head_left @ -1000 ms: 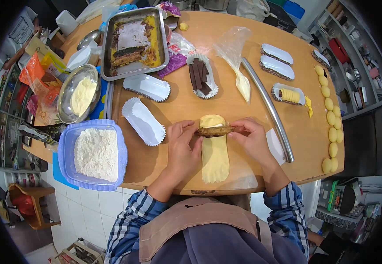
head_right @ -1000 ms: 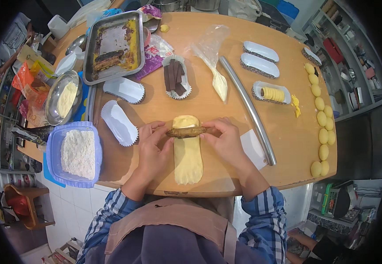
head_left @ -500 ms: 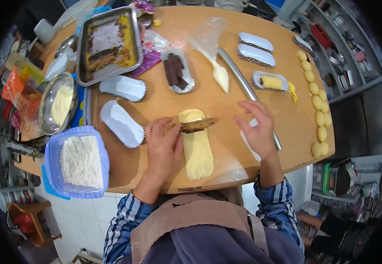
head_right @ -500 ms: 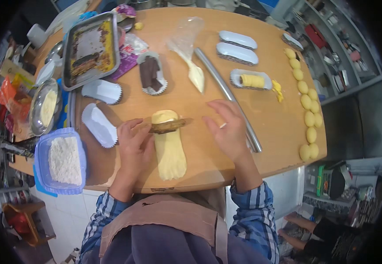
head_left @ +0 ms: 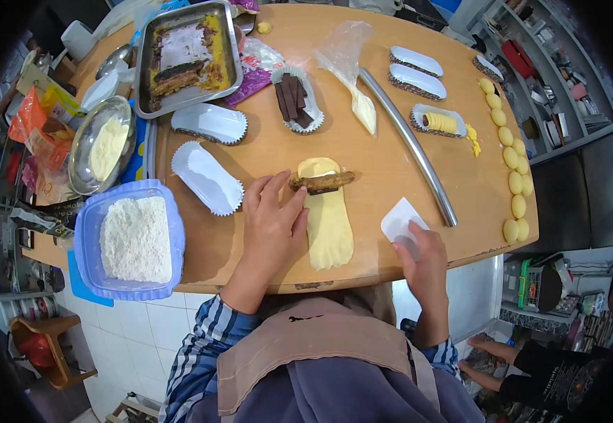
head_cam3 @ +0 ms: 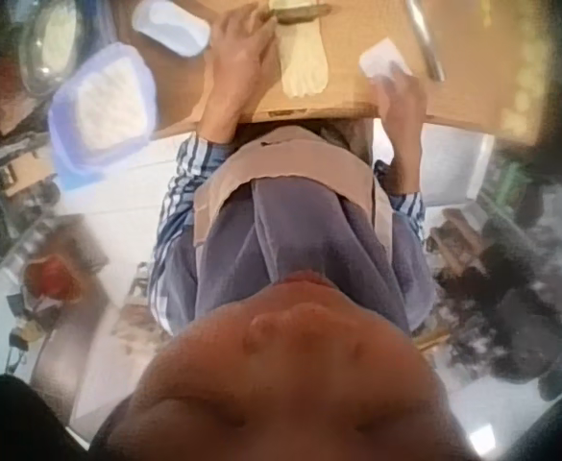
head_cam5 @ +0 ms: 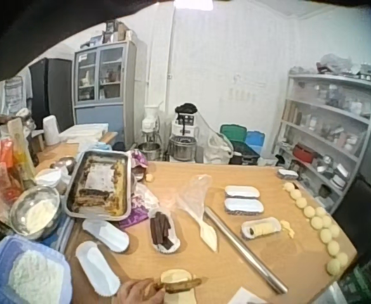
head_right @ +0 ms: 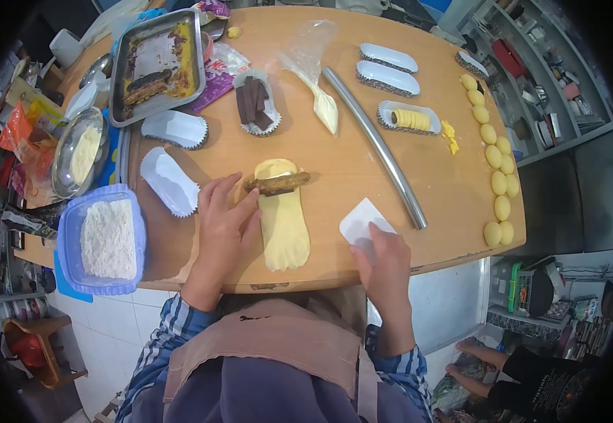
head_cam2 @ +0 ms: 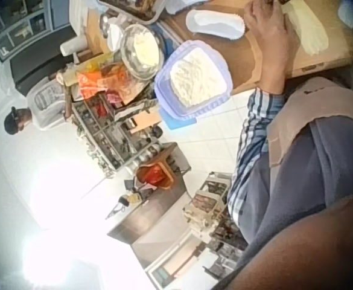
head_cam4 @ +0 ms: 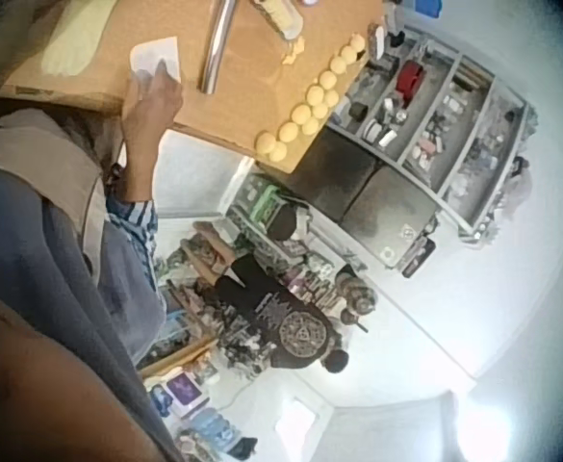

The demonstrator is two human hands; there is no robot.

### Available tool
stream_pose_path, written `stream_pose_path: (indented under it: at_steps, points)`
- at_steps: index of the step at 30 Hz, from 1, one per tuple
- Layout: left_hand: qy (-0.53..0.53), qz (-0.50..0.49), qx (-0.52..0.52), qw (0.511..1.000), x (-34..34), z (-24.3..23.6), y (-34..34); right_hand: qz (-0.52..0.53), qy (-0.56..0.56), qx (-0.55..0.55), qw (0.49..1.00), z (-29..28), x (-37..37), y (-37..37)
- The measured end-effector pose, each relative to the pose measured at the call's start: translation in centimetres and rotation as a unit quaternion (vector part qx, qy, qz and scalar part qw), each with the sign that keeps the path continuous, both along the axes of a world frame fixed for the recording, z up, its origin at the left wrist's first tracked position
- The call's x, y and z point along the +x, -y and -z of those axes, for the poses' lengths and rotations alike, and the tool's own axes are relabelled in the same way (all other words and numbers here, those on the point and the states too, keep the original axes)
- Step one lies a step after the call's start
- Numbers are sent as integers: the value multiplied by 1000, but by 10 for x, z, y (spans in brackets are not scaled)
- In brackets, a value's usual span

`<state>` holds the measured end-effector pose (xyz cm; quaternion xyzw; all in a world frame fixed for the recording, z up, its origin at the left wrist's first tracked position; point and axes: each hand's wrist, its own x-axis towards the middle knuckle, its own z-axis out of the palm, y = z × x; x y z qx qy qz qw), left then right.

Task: The person prepares a pastry by flattening a piece of dough on a wooden table, piping a line of cream onto it, and placing a chocolate bar on top. They then use a scraper to cut fringe-like slits into the remaining dough before rolling the dough over the fillings and placing the finished pastry into a paper mold.

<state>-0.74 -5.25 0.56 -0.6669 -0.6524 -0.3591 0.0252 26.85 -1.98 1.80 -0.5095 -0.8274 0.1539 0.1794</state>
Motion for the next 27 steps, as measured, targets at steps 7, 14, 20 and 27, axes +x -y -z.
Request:
stream_pose_path:
  at_steps: [7,14,20,27]
  points:
    - [37,14,1,999,-2,-5,11,108,9,-3,994,-3,1,-18]
    - [66,105,-48,991,-3,-5,62,136,-72,-145,977,-28,-5,-12]
    - [87,140,-56,985,-2,2,75,100,-201,-169,960,-45,-16,20]
    - [94,143,-58,984,-7,8,77,-7,-133,-98,986,-55,-96,41]
